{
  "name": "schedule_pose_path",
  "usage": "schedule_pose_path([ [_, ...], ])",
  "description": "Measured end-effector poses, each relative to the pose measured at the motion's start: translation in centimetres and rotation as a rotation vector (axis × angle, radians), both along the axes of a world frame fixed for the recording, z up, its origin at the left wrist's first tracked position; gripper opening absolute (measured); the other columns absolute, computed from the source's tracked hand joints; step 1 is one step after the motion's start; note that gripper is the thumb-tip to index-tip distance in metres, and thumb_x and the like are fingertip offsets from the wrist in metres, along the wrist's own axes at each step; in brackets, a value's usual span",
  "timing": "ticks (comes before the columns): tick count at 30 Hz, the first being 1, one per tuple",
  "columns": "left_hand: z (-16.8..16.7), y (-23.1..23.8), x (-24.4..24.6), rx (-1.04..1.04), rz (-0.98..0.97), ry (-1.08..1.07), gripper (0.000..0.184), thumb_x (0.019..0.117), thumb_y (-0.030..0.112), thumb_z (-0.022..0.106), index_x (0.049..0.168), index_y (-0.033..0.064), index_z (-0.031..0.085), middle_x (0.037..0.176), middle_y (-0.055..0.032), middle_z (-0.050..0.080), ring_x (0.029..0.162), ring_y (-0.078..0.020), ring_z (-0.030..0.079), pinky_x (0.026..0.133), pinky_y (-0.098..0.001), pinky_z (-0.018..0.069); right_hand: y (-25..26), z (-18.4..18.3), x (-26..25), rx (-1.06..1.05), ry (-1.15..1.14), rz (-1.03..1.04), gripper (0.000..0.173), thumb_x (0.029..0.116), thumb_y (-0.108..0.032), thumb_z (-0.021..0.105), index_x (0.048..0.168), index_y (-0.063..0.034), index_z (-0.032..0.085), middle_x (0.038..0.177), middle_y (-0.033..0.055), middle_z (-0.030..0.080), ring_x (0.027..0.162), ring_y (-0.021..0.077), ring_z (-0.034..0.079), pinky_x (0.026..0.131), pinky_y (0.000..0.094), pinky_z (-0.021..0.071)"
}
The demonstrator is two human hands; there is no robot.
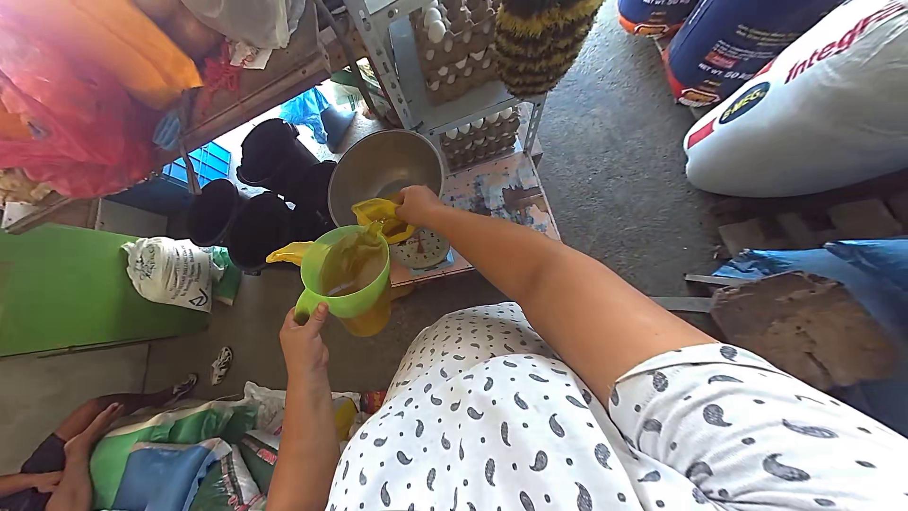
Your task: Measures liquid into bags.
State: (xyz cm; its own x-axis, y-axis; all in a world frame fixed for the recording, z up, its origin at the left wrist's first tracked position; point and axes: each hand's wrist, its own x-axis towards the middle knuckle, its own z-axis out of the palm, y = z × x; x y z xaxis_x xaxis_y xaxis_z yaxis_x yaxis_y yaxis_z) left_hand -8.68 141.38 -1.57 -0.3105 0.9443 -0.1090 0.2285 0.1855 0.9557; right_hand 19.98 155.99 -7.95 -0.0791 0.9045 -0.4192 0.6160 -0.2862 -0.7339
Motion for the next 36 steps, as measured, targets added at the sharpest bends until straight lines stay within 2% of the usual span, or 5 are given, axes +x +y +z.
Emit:
schedule_pose_path([
  [6,0.0,0.0,0.1,0.006,0.006,0.011,0.017,0.0899,0.001,0.071,0.103,0.0015,0.06,0.08,0.002,0.064,0.069,-0.0031,0.062,0.07,-0.0188,0.0559,-0.5,0.3,-0.1,-0.005,0.016,0.007,0.034,0.1018,-0.026,0.06,0.125,-0.0018,0.068,0.126,0.0224,0.067,0.122,0.039,0.063,0.101,0.0625,0.0486],
  [15,0.5,0.1,0.2,-0.013,-0.016,0.049,0.02,0.09,0.003,0.071,0.106,0.0,0.06,0.084,0.0009,0.064,0.071,-0.0037,0.063,0.072,-0.0202,0.0561,-0.7,0.1,0.2,0.046,0.012,0.01,0.03,0.0979,-0.015,0.063,0.123,0.0004,0.068,0.125,0.0252,0.067,0.121,0.0419,0.063,0.1,0.0646,0.0495],
  [36,0.8,0.6,0.3,-0.016,-0.045,0.061,0.019,0.088,0.001,0.073,0.102,0.0014,0.061,0.082,0.0011,0.065,0.069,-0.0029,0.063,0.07,-0.019,0.0564,0.4,-0.1,0.4,0.057,-0.004,0.024,0.026,0.0975,-0.014,0.062,0.118,-0.0024,0.071,0.122,0.0213,0.069,0.119,0.0383,0.065,0.099,0.0618,0.0506],
])
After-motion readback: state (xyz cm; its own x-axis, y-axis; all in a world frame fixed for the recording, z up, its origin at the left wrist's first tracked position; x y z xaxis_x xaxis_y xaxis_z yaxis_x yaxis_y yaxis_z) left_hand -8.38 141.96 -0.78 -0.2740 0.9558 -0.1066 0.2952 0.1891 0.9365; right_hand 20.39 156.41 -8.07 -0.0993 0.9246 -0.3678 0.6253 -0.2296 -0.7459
